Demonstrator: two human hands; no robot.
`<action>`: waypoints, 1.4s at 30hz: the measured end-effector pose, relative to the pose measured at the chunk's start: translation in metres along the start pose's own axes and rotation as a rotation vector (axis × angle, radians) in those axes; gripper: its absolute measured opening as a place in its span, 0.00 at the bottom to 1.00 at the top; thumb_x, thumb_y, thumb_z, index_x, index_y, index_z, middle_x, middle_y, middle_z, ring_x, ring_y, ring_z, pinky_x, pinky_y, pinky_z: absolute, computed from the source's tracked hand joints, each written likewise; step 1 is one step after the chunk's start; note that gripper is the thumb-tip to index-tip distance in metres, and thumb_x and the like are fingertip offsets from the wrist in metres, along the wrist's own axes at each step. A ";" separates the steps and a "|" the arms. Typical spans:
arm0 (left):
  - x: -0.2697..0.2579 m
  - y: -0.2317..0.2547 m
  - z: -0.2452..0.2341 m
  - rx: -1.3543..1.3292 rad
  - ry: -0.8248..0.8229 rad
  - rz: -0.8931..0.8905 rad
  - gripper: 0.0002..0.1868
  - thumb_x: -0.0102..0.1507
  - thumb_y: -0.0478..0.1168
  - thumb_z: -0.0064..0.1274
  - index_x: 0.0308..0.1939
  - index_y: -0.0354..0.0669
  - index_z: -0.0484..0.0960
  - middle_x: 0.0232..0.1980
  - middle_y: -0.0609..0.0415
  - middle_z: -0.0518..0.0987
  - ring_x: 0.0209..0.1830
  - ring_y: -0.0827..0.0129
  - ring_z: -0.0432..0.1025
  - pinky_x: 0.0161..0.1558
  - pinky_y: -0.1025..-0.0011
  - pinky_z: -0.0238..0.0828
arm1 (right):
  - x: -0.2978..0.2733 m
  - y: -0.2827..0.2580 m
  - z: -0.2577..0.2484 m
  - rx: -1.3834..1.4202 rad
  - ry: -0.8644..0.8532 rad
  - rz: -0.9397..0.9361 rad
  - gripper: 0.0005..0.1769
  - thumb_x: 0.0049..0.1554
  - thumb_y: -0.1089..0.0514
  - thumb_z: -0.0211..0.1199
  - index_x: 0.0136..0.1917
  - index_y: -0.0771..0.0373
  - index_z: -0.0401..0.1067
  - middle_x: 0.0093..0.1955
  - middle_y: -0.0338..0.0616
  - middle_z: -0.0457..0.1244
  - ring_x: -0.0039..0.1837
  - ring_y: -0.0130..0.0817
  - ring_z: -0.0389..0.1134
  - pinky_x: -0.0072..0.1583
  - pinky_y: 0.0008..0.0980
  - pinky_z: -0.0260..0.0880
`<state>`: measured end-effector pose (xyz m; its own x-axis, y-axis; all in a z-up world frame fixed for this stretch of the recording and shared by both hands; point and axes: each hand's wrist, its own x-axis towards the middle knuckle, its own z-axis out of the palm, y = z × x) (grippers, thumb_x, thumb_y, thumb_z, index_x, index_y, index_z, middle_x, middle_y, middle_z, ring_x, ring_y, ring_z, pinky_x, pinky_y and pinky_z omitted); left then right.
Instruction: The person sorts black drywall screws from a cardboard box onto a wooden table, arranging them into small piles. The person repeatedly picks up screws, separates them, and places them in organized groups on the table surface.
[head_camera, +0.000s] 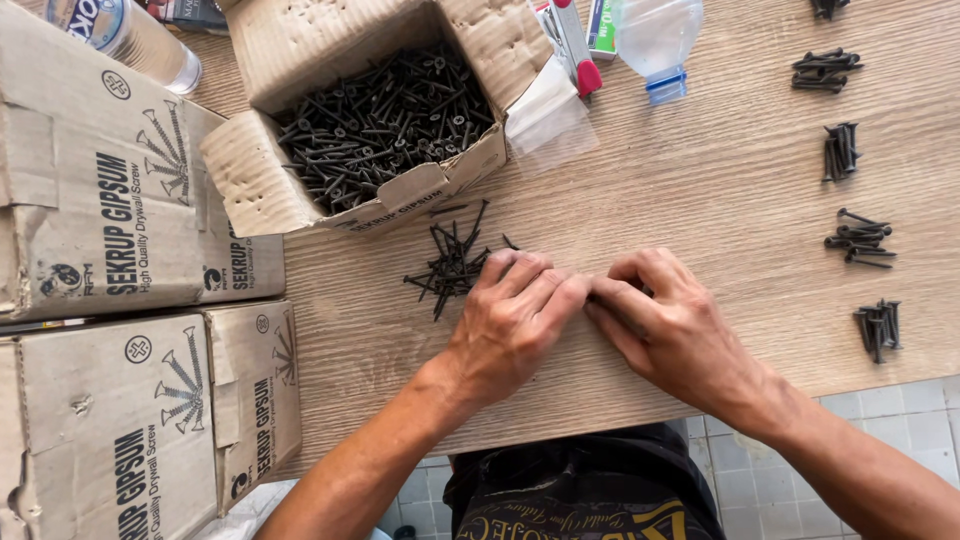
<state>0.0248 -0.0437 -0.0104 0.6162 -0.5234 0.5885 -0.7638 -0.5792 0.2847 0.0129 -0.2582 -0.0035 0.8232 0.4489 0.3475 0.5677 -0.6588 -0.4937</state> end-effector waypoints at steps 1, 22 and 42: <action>0.002 -0.003 -0.008 0.001 -0.001 -0.002 0.04 0.72 0.34 0.51 0.48 0.43 0.82 0.39 0.53 0.76 0.45 0.60 0.75 0.57 0.59 0.70 | 0.002 0.001 -0.003 0.002 -0.001 0.000 0.09 0.58 0.61 0.70 0.54 0.59 0.80 0.46 0.45 0.63 0.47 0.46 0.69 0.51 0.45 0.74; -0.005 -0.033 -0.047 0.119 -0.090 -0.192 0.21 0.54 0.22 0.55 0.50 0.40 0.84 0.51 0.53 0.81 0.51 0.55 0.71 0.50 0.58 0.67 | 0.027 0.011 -0.026 -0.100 -0.020 0.020 0.19 0.60 0.55 0.77 0.61 0.65 0.80 0.52 0.51 0.66 0.52 0.45 0.65 0.54 0.45 0.68; -0.013 -0.025 -0.037 0.077 -0.114 -0.105 0.09 0.68 0.40 0.58 0.50 0.44 0.85 0.51 0.49 0.78 0.54 0.52 0.73 0.52 0.56 0.70 | 0.006 -0.017 0.006 -0.092 0.009 -0.114 0.05 0.59 0.66 0.67 0.49 0.60 0.77 0.50 0.45 0.65 0.50 0.49 0.68 0.51 0.45 0.71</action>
<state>0.0287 0.0002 0.0029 0.7130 -0.5226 0.4675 -0.6798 -0.6785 0.2783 0.0084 -0.2405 0.0024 0.7533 0.5188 0.4043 0.6539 -0.6568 -0.3755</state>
